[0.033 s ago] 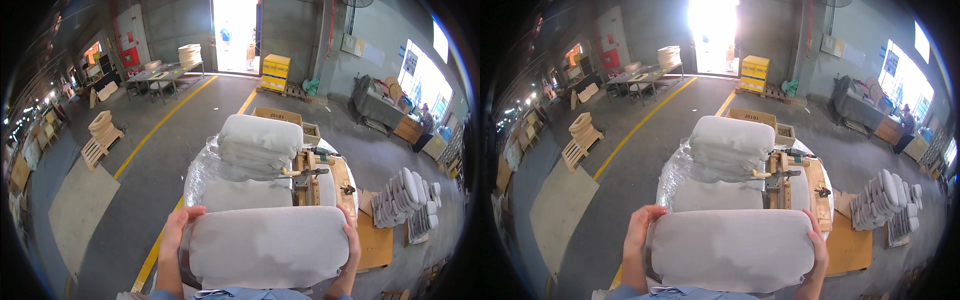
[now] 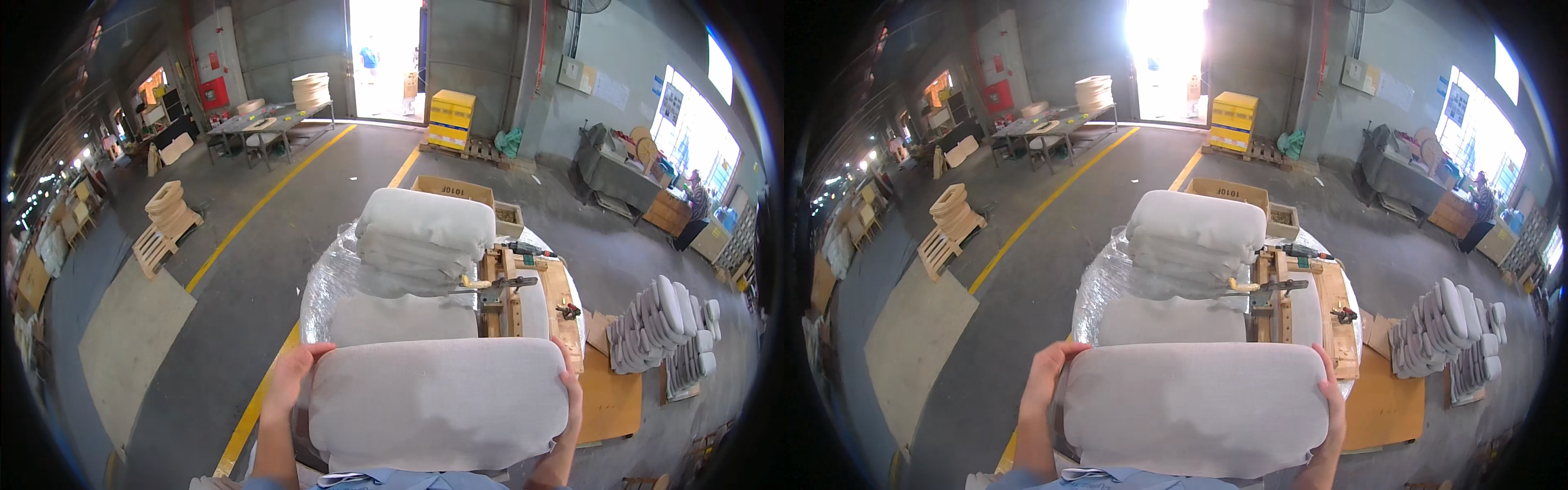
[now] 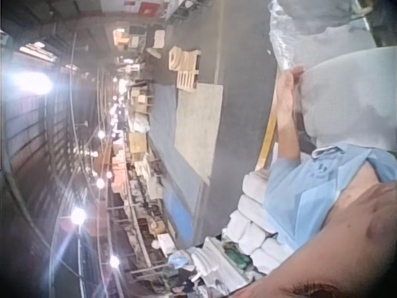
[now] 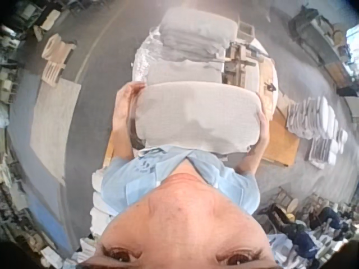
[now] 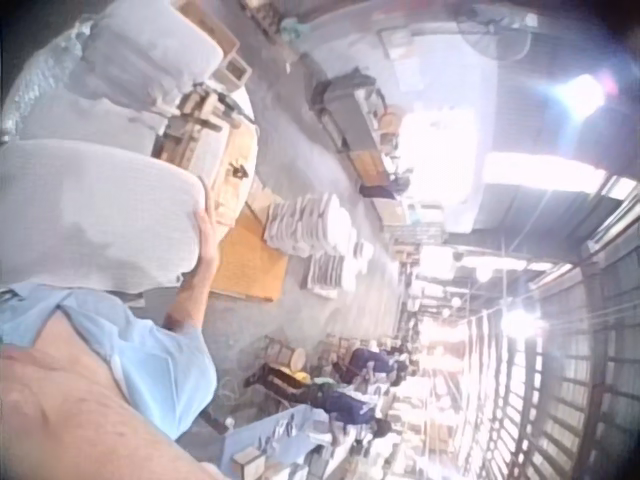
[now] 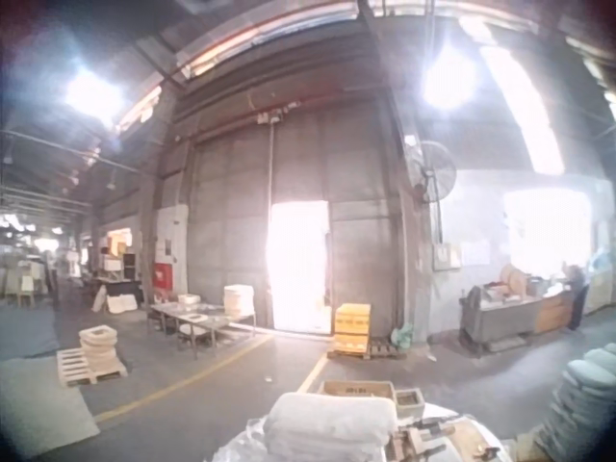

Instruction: The person assembles gray fabric cushions by placing them into a wooden jig, securing them with clamps, and using a pneumatic drill to fasten them. The person repeatedly handles cushions, aligns them in the jig, and stacks completed units.

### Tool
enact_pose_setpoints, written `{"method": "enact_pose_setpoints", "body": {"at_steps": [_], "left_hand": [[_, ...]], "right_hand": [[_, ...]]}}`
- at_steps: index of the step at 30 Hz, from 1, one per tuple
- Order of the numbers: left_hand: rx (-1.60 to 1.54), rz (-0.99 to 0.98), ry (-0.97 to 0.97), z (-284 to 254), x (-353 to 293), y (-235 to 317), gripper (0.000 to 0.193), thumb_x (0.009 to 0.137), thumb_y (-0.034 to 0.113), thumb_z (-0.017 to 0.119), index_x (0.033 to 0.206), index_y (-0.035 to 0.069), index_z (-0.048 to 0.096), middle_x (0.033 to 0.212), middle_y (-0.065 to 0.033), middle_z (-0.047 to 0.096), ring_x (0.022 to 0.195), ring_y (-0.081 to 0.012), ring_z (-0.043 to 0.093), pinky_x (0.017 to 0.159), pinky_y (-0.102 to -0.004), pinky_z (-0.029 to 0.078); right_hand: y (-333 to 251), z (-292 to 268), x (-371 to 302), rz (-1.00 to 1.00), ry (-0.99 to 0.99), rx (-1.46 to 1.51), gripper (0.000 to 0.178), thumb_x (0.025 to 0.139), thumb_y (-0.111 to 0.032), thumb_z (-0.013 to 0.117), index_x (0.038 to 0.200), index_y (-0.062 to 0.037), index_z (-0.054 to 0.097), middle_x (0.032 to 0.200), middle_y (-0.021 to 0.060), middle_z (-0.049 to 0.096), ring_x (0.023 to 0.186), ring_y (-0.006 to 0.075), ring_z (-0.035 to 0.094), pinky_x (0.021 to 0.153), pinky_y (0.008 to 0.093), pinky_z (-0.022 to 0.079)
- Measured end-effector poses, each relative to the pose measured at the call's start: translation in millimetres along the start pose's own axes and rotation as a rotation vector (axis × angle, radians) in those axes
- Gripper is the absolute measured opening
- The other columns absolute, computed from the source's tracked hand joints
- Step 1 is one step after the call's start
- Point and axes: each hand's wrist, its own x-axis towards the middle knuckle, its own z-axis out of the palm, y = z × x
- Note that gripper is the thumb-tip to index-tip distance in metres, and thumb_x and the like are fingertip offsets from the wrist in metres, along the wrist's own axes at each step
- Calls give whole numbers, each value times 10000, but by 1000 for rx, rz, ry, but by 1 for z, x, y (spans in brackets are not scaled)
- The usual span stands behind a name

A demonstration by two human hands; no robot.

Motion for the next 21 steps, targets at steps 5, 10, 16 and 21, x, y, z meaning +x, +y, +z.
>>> {"method": "enact_pose_setpoints", "body": {"at_steps": [5,10,16,21], "left_hand": [[-52,97,192,7,-17,-26,688,1051,501,660,1431,-72,619,1349,-174,714,1289,-255,648,1149,-379,468],[-248,73,135,-4,-10,-23,740,1022,526,672,1438,-81,601,1357,-185,699,1286,-242,638,1154,-378,462],[-351,45,171,-5,-10,-14,747,1064,549,583,1494,-60,535,1411,-226,660,1318,-294,627,1173,-422,468],[-482,84,139,-22,-8,-40,685,1120,525,482,1550,-8,490,1513,-237,594,1400,-317,577,1184,-457,478]], "right_hand": [[28,-15,13,-8,-18,166,1025,822,-475,724,1668,-24,362,1571,202,504,1458,343,509,1221,453,398],[-6,29,-10,47,11,166,1063,807,-475,733,1681,-29,324,1573,214,489,1452,360,503,1220,473,395],[22,20,-33,133,26,46,1056,834,-477,719,1699,-59,279,1605,209,451,1456,360,471,1218,491,374],[52,-18,-40,225,28,155,932,911,-526,616,1671,-51,359,1571,191,506,1444,340,487,1193,461,394]]}}
